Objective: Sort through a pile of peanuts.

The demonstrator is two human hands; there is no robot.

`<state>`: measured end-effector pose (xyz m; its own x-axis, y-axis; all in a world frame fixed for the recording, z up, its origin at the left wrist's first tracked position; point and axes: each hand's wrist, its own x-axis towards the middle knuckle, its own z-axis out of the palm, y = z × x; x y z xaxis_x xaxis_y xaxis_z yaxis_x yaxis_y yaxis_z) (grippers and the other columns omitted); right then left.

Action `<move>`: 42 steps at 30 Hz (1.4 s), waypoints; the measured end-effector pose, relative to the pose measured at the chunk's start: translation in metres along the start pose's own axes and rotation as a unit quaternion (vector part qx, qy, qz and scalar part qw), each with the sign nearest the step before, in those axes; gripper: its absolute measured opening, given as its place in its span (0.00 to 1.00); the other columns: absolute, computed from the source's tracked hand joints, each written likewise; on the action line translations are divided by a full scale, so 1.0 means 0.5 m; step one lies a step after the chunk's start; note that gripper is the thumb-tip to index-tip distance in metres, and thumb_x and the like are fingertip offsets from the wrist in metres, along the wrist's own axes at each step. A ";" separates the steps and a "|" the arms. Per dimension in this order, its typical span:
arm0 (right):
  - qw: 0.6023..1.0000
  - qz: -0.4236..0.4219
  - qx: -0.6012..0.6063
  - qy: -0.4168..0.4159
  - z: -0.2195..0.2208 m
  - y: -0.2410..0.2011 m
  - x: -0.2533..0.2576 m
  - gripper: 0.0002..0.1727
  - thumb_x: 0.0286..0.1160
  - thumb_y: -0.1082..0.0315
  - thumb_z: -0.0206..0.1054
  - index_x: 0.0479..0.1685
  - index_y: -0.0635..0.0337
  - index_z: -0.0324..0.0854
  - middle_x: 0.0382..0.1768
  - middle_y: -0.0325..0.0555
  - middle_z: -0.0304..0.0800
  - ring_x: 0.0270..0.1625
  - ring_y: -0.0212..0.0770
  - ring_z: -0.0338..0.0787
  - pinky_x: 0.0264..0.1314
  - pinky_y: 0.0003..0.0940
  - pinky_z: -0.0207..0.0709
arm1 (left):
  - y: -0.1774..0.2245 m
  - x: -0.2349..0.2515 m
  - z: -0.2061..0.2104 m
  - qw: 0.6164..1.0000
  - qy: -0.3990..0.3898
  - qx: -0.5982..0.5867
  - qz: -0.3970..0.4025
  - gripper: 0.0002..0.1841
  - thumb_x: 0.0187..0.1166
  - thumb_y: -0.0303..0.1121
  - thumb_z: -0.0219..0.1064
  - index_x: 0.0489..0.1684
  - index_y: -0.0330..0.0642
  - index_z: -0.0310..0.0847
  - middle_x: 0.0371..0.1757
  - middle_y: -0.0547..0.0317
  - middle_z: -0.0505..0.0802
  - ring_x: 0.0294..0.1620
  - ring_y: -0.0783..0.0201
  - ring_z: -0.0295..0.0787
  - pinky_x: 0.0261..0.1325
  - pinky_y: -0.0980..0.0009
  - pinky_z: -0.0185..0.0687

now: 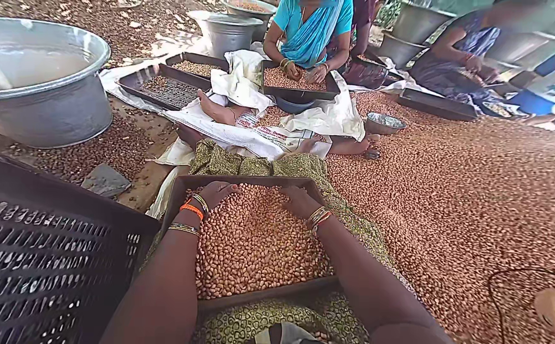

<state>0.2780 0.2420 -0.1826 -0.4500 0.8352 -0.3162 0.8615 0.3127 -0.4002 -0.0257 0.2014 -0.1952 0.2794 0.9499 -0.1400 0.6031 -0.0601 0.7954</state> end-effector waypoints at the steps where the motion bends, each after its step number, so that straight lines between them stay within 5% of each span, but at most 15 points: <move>1: 0.999 -0.041 0.020 0.015 0.001 -0.007 -0.004 0.27 0.79 0.67 0.68 0.79 0.61 0.77 0.78 0.64 0.77 0.83 0.57 0.74 0.87 0.51 0.64 | -0.001 -0.001 -0.001 1.000 0.001 -0.001 0.000 0.23 0.96 0.41 0.48 0.62 0.35 0.88 0.62 0.46 0.92 0.68 0.56 0.85 0.77 0.54 0.70; 4: 0.989 -0.128 0.043 0.051 0.005 -0.047 -0.027 0.16 0.75 0.72 0.69 0.61 0.63 0.90 0.75 0.61 0.82 0.82 0.57 0.75 0.87 0.50 0.64 | -0.001 -0.001 0.000 1.000 0.003 -0.005 0.001 0.23 0.96 0.41 0.48 0.61 0.35 0.89 0.62 0.46 0.93 0.68 0.57 0.86 0.77 0.55 0.70; 7: 0.979 -0.204 0.007 0.027 0.035 -0.088 -0.037 0.10 0.78 0.73 0.68 0.49 0.65 0.93 0.56 0.59 0.93 0.65 0.53 0.89 0.76 0.46 0.76 | 0.000 0.004 -0.001 1.000 -0.001 0.000 -0.005 0.24 0.97 0.42 0.47 0.62 0.35 0.88 0.61 0.44 0.92 0.65 0.55 0.86 0.74 0.53 0.71; 11: 0.978 -0.186 -0.069 -0.065 0.077 -0.127 -0.031 0.13 0.84 0.71 0.61 0.56 0.67 0.89 0.59 0.61 0.90 0.69 0.57 0.87 0.76 0.53 0.75 | -0.001 0.000 -0.001 1.000 0.003 -0.007 -0.012 0.23 0.96 0.42 0.48 0.61 0.38 0.89 0.60 0.48 0.93 0.64 0.59 0.85 0.73 0.57 0.72; 19: 0.979 -0.100 -0.155 -0.083 0.084 -0.167 -0.045 0.17 0.87 0.65 0.57 0.59 0.67 0.86 0.64 0.62 0.87 0.71 0.61 0.86 0.70 0.62 0.78 | 0.001 0.001 -0.001 1.000 0.003 -0.005 -0.015 0.23 0.96 0.42 0.48 0.61 0.37 0.89 0.60 0.47 0.93 0.64 0.57 0.86 0.73 0.54 0.72; 25: 0.990 -0.115 -0.038 -0.069 0.005 -0.099 -0.060 0.15 0.81 0.67 0.66 0.52 0.72 0.88 0.55 0.64 0.90 0.63 0.58 0.88 0.72 0.54 0.75 | -0.012 0.005 -0.003 1.000 -0.007 -0.009 -0.005 0.25 0.97 0.43 0.46 0.62 0.36 0.88 0.62 0.47 0.92 0.65 0.57 0.86 0.74 0.55 0.72; 28: 0.923 -0.262 0.133 -0.249 -0.064 -0.037 -0.116 0.11 0.75 0.69 0.72 0.43 0.73 0.89 0.38 0.51 0.95 0.42 0.38 0.92 0.53 0.39 0.85 | -0.011 0.008 -0.004 1.000 -0.008 -0.003 0.000 0.25 0.97 0.43 0.45 0.61 0.35 0.88 0.59 0.45 0.92 0.61 0.57 0.86 0.71 0.55 0.73; 30: 0.849 -0.326 0.241 -0.339 -0.081 -0.002 -0.139 0.18 0.72 0.56 0.72 0.44 0.65 0.88 0.40 0.38 0.97 0.42 0.28 0.94 0.50 0.28 0.88 | -0.012 0.010 -0.006 1.000 -0.010 0.002 0.002 0.26 0.97 0.44 0.45 0.61 0.34 0.88 0.59 0.44 0.92 0.62 0.56 0.86 0.72 0.54 0.73; 32: 0.903 -0.265 0.228 -0.251 -0.103 0.014 -0.152 0.18 0.72 0.60 0.72 0.51 0.67 0.88 0.48 0.44 0.97 0.48 0.34 0.95 0.55 0.32 0.89 | -0.019 0.009 -0.003 1.000 -0.009 -0.003 0.000 0.25 0.97 0.44 0.46 0.62 0.36 0.88 0.62 0.46 0.93 0.65 0.57 0.86 0.75 0.55 0.72; 35: 0.998 -0.049 0.007 -0.049 -0.091 0.014 -0.118 0.26 0.78 0.64 0.73 0.71 0.70 0.81 0.69 0.66 0.85 0.72 0.59 0.85 0.78 0.54 0.74 | -0.012 0.009 -0.003 1.000 -0.010 -0.006 -0.003 0.25 0.97 0.43 0.46 0.62 0.35 0.87 0.60 0.44 0.92 0.64 0.54 0.86 0.73 0.53 0.72; 37: 0.993 0.059 -0.082 -0.057 -0.057 0.010 -0.090 0.34 0.80 0.54 0.71 0.80 0.67 0.72 0.75 0.70 0.78 0.78 0.67 0.78 0.81 0.65 0.68 | -0.006 0.007 -0.004 1.000 -0.011 -0.006 -0.001 0.25 0.97 0.43 0.45 0.62 0.35 0.88 0.60 0.42 0.92 0.64 0.53 0.85 0.73 0.53 0.71; 39: 0.982 0.081 -0.121 -0.118 -0.023 -0.018 -0.084 0.40 0.79 0.47 0.71 0.81 0.68 0.70 0.72 0.72 0.79 0.75 0.70 0.80 0.75 0.70 0.72 | -0.006 0.004 -0.006 1.000 -0.014 -0.003 0.003 0.25 0.97 0.43 0.45 0.62 0.35 0.88 0.62 0.44 0.92 0.66 0.55 0.86 0.75 0.53 0.71; 42: 0.972 -0.017 -0.114 -0.203 -0.021 -0.089 -0.106 0.36 0.81 0.52 0.71 0.78 0.71 0.71 0.70 0.72 0.81 0.74 0.68 0.82 0.75 0.69 0.72 | -0.005 0.006 -0.005 1.000 -0.012 -0.005 0.005 0.25 0.97 0.42 0.45 0.61 0.35 0.88 0.60 0.44 0.92 0.63 0.56 0.86 0.72 0.55 0.72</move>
<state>0.2659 0.1884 -0.1391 -0.4946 0.5903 -0.6379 0.8538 0.4670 -0.2298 -0.0282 0.2052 -0.1963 0.3031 0.9418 -0.1456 0.5926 -0.0666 0.8027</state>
